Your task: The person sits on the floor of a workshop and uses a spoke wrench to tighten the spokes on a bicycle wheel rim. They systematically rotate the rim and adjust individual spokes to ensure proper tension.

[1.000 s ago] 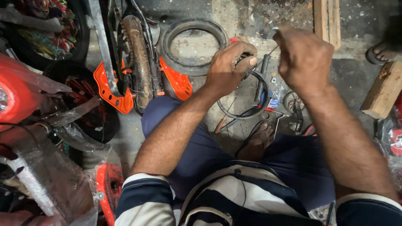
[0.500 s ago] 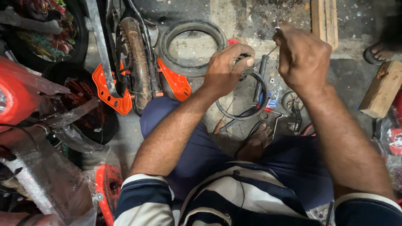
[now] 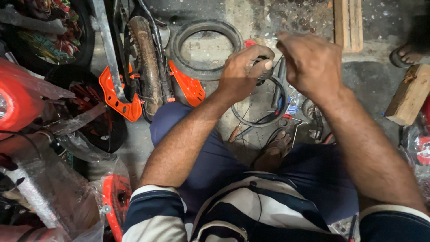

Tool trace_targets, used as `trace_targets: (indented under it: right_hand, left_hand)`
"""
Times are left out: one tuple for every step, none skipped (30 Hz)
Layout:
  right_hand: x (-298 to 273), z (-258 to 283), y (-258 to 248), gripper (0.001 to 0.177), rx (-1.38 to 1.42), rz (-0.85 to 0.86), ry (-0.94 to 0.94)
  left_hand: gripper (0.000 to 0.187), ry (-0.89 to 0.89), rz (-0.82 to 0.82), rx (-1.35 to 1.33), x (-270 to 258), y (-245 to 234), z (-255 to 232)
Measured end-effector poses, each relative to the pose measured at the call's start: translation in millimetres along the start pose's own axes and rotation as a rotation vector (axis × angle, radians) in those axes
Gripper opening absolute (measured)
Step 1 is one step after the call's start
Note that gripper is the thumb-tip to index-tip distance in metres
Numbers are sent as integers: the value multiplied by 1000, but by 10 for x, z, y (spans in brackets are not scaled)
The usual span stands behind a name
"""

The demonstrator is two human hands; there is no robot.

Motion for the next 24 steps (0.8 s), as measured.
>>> trace_targets:
  right_hand:
    - [2, -16, 25, 5, 30, 90, 82]
    - [3, -33, 47, 9, 61, 178, 163]
    - [0, -50, 35, 9, 165, 167, 247]
    - [-10, -74, 18, 9, 270, 155, 331]
    - [-22, -99, 5, 11, 374, 144, 415]
    - [-22, -101, -8, 9, 458, 103, 427]
    - [-23, -105, -13, 9, 541, 62, 438]
    - [-45, -108, -25, 8, 622, 20, 455]
    - [-69, -110, -12, 9, 555, 69, 475]
    - [-82, -120, 10, 10, 485, 115, 491]
    - [-97, -133, 29, 12, 416, 161, 508]
    - [-100, -129, 14, 11, 412, 94, 455]
    - [-110, -117, -3, 10, 408, 29, 400]
    - [-116, -107, -22, 10, 406, -36, 341]
    - [-135, -122, -39, 11, 493, -88, 359]
    - [-156, -140, -62, 11, 582, -142, 376]
    - [-177, -163, -83, 12, 670, -197, 393]
    - [-200, -189, -93, 12, 737, -210, 433]
    - [-223, -216, -100, 12, 803, -224, 474]
    - [-250, -239, -102, 13, 869, -238, 517]
    - [-275, -261, -104, 14, 881, -267, 560]
    - [-293, -273, -95, 16, 895, -297, 602]
    - [-307, -283, -87, 19, 909, -326, 644]
    - [-305, -271, -83, 19, 905, -339, 625]
  left_hand:
    - [16, -7, 12, -4, 2, 7, 3]
    - [15, -9, 14, 5, 9, 9, 3]
    - [14, -11, 16, 15, 16, 12, 0]
    - [14, -14, 17, 24, 23, 15, -3]
    - [15, -8, 14, 18, 22, 8, -9]
    - [16, -3, 8, 13, 11, -9, -14]
    - [18, 2, 2, 9, 2, -30, -18]
    - [17, 13, -1, 3, -7, -36, -26]
    - [17, 24, -5, -3, -15, -38, -36]
    - [17, 39, -9, -10, -3, -34, -48]
    - [17, 25, 2, -12, 8, -23, -51]
    - [18, 7, 10, -14, 8, -19, -51]
    - [18, -11, 18, -15, 9, -17, -48]
    - [18, 0, 17, -24, 10, -22, -53]
    - [17, 12, 16, -33, 10, -25, -59]
    - [16, 24, 16, -40, 12, -33, -64]
    - [16, 16, 20, -48, 12, -43, -61]
    - [16, 10, 26, -58, 11, -50, -57]
    - [16, 4, 33, -67, 12, -52, -52]
    - [17, -8, 46, -52, 11, -44, -46]
    - [17, -20, 59, -36, 12, -33, -39]
    - [18, -31, 72, -20, 19, -26, -31]
    - [16, 23, 97, -42, 25, -18, -40]
    - [15, 76, 121, -64, 27, -12, -49]
Point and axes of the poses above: each hand's wrist, its own x-axis towards the middle knuckle, its own y-axis out of the palm, z = x × y, the point moved 3 cm from there along x, towards the middle knuckle
